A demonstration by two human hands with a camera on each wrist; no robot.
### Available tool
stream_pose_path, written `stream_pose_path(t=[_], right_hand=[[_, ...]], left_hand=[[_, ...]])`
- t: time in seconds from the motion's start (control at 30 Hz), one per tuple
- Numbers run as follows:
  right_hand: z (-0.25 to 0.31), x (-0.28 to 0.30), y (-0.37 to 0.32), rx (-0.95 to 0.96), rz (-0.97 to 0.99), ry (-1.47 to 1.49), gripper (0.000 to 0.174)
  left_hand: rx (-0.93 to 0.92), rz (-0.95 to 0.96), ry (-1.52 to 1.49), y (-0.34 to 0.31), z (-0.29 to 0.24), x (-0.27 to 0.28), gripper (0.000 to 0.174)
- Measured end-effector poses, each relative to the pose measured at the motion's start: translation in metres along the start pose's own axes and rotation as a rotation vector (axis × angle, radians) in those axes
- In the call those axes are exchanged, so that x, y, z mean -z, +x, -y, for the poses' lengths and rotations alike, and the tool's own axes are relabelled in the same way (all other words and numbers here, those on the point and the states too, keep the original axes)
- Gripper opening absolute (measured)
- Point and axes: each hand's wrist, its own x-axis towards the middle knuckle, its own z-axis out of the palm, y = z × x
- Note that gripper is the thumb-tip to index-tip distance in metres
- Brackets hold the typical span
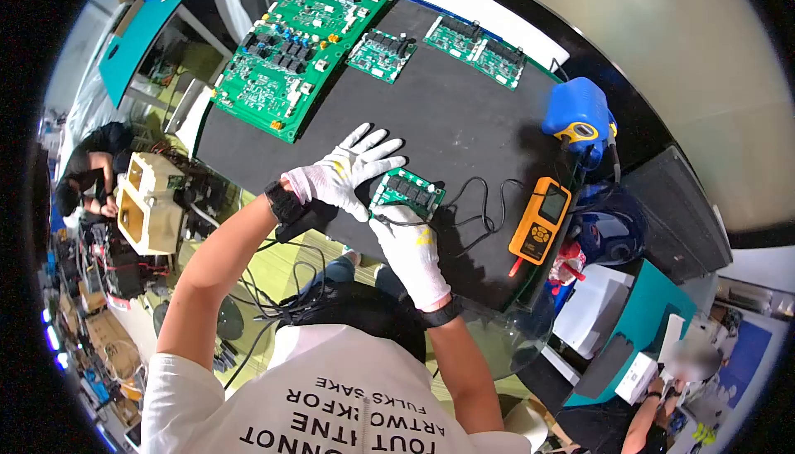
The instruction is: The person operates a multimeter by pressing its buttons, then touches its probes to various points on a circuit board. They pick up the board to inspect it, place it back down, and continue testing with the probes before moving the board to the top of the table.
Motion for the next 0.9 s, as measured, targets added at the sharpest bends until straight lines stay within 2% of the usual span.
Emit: stream_pose_path(t=[0.13,0.33,0.6,0.77,0.83,0.9], right_hand=[[-0.005,0.001,0.001,0.001,0.022,0.033,0.011],[-0.012,0.000,0.000,0.099,-0.003,0.040,0.012],[-0.005,-0.001,-0.001,0.027,0.025,0.014,0.012],[0.008,-0.007,-0.006,-0.041,-0.120,-0.022,0.010],[0.013,-0.008,-0.007,-0.109,-0.119,-0.082,0.010],[0.016,-0.016,-0.007,-0.092,-0.210,-0.085,0.011]], left_hand=[[0.025,0.038,0.002,0.003,-0.003,0.004,0.112],[0.055,0.091,0.015,0.006,-0.005,0.007,0.114],[0.061,0.094,0.019,0.006,-0.006,0.008,0.114],[0.035,0.080,0.030,0.004,-0.006,0.008,0.109],[-0.006,0.021,0.042,0.002,-0.003,0.002,0.108],[-0.034,-0.017,0.048,0.002,0.000,-0.001,0.107]])
